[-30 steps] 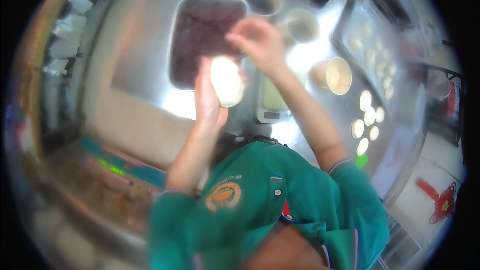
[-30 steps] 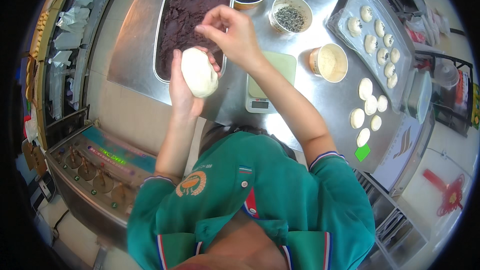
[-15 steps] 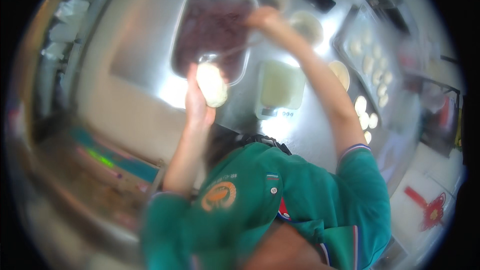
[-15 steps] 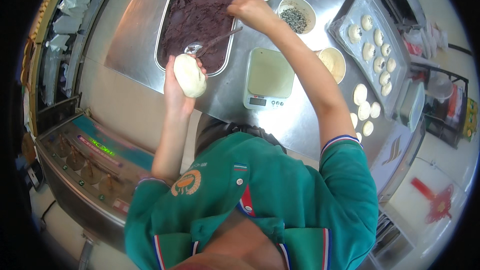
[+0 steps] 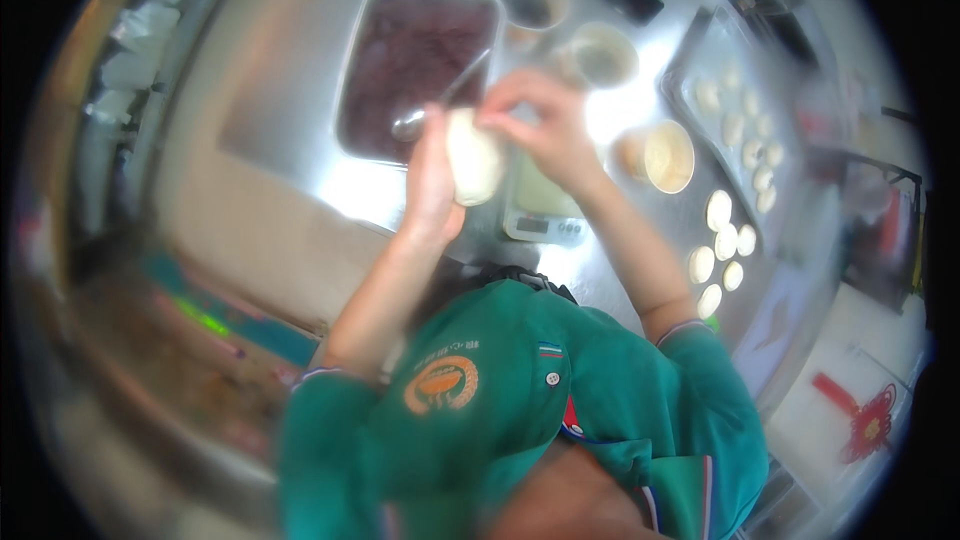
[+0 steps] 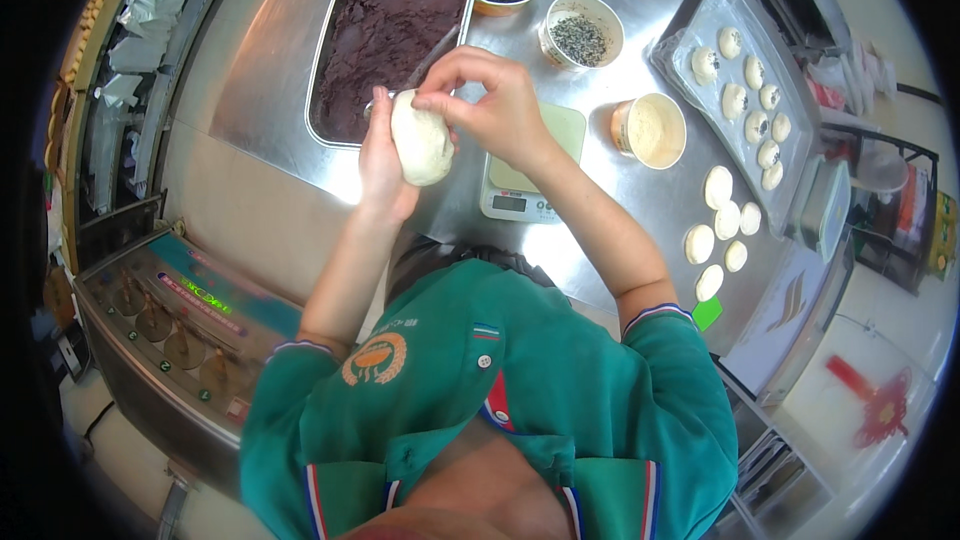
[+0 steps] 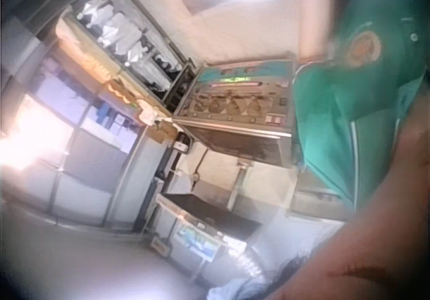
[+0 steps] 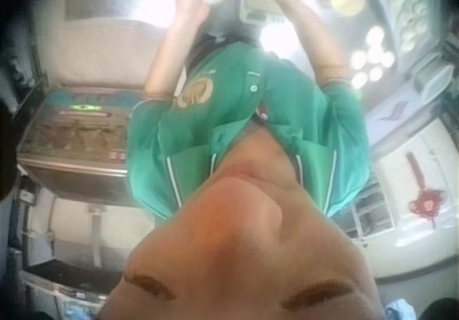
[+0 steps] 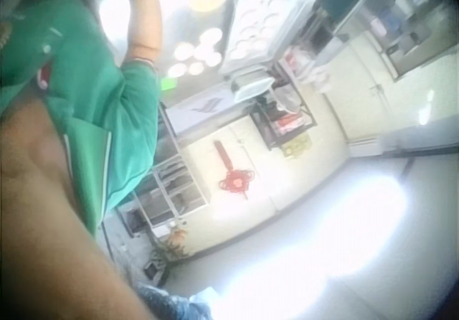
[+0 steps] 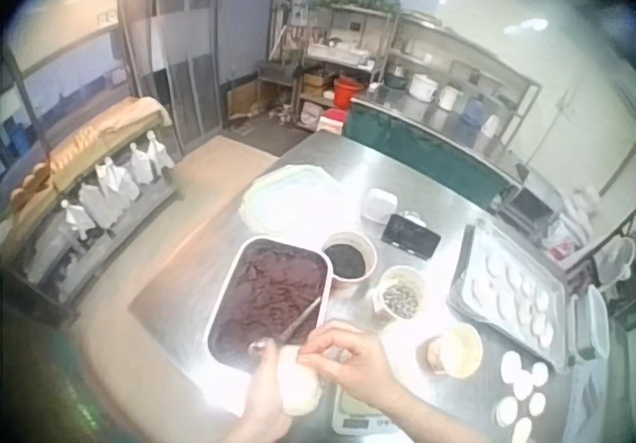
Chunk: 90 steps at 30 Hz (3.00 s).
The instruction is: The person fills small dough rounds with a dark paste, seals them into balls, and places them on a tray. The person also uses tongs to move baked pastries between trays.
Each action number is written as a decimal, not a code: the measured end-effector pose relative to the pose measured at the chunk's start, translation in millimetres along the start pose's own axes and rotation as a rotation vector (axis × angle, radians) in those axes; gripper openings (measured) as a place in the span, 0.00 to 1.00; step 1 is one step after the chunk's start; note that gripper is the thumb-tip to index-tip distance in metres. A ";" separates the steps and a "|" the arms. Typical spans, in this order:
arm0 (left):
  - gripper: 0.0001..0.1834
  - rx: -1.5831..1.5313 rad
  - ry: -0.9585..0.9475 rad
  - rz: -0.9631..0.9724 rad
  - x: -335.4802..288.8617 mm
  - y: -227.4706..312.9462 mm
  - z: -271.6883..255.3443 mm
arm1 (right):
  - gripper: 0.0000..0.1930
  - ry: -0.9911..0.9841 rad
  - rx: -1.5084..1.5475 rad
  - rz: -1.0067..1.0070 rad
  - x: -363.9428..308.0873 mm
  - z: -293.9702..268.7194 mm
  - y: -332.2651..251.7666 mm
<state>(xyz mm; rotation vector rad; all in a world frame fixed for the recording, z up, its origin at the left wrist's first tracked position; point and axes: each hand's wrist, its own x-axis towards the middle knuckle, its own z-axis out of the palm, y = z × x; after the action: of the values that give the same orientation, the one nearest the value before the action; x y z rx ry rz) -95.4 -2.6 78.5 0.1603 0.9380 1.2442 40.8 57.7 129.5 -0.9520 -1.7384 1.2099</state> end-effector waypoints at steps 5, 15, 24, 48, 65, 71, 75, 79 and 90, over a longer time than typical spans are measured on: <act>0.30 0.025 -0.051 -0.017 -10.0 0.7 23.3 | 0.06 0.095 -0.078 -0.132 -32.6 -13.3 1.6; 0.27 0.128 -0.186 -0.059 -22.6 -42.5 61.4 | 0.10 0.111 -0.336 -0.286 -88.7 -64.9 0.5; 0.28 0.231 -0.165 -0.096 -36.2 -112.8 131.0 | 0.20 0.337 -0.265 -0.313 -156.7 -139.1 7.2; 0.15 1.034 -0.097 0.567 -30.0 -174.1 168.1 | 0.23 0.473 1.425 0.234 -208.9 -156.9 60.3; 0.28 -0.021 0.081 0.385 -60.1 -8.1 -34.8 | 0.20 -0.142 -0.998 -0.370 25.8 38.8 67.3; 0.28 -0.075 0.056 0.406 -34.8 -24.1 -5.6 | 0.33 0.193 0.108 -0.098 -34.8 8.5 48.5; 0.40 0.363 0.023 0.549 -27.4 -78.8 94.4 | 0.45 0.356 0.165 -0.190 -92.9 -14.3 36.9; 0.48 0.663 -0.391 0.660 -26.8 -117.7 180.1 | 0.34 0.667 0.648 -0.149 -121.2 -114.3 29.1; 0.26 1.052 -0.744 0.753 23.3 -239.8 274.8 | 0.22 1.114 0.619 0.350 -241.5 -405.8 149.7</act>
<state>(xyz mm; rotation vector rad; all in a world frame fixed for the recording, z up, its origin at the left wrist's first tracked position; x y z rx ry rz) 267.6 32.7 102.2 1.8065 0.7806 1.0635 525.5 24.8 32.7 -1.2058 -0.3059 0.9908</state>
